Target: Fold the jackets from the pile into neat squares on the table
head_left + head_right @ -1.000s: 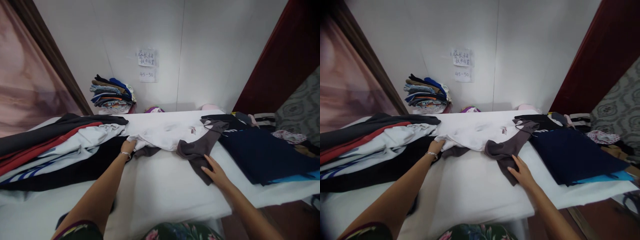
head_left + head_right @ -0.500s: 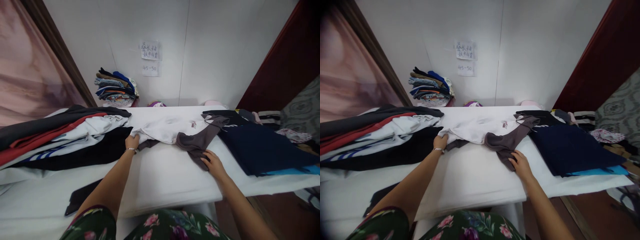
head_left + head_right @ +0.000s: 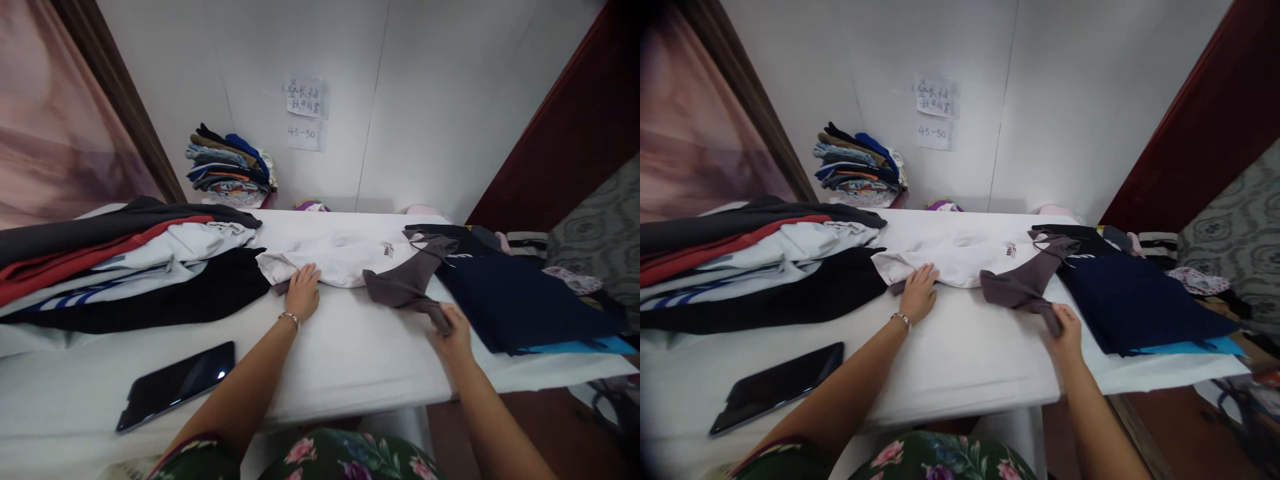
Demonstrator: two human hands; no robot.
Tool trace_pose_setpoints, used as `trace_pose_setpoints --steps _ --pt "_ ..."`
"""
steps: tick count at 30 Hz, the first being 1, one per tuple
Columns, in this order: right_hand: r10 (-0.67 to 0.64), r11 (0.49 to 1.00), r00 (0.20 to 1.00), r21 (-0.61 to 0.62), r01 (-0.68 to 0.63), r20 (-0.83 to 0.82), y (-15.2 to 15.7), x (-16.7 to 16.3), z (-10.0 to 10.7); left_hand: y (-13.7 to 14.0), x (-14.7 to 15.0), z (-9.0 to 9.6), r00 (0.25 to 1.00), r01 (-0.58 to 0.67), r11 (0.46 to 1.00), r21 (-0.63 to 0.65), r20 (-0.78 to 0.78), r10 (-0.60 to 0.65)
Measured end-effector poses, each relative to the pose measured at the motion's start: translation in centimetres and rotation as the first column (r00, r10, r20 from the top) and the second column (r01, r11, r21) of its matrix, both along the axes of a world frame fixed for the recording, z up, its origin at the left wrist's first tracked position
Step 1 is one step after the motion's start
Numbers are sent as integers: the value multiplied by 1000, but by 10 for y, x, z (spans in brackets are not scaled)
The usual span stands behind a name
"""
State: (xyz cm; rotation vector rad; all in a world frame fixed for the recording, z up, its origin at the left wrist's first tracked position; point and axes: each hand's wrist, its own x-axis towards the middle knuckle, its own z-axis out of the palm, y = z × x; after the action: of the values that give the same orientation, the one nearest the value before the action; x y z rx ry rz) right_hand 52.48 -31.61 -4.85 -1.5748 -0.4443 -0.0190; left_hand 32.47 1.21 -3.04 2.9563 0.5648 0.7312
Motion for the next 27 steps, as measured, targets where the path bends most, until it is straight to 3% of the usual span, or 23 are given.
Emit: trace_pose_setpoints --steps 2,3,5,6,8,10,15,21,23,27 --pt "-30 980 995 194 48 -95 -15 16 0 6 2 -3 1000 -21 1000 -17 8 21" --pt "-19 940 981 331 83 -191 -22 23 0 8 2 -3 1000 -23 1000 -19 19 23" --pt "51 794 916 572 205 -398 -33 34 -2 10 2 -1 998 -39 999 -21 47 40" --pt "91 723 872 634 274 -480 -36 38 -3 10 1 0 997 -52 998 -24 57 53" --pt "126 662 804 653 368 -581 -38 41 -6 10 0 4 995 -70 997 -28 65 72" --pt "135 666 777 637 388 -615 -35 42 -8 10 0 8 995 -67 997 -27 77 69" --pt "129 688 827 649 323 -548 -28 38 -7 7 -1 17 981 -4 1000 24 192 -1" --pt "150 694 799 637 335 -583 -20 26 0 -15 -2 26 989 130 990 50 60 -133" --pt "116 675 774 621 398 -623 -20 24 5 -31 -5 27 986 168 986 24 -18 -167" --pt "19 585 797 653 481 -604 -38 33 31 -62 -11 27 947 291 957 -11 -141 -290"
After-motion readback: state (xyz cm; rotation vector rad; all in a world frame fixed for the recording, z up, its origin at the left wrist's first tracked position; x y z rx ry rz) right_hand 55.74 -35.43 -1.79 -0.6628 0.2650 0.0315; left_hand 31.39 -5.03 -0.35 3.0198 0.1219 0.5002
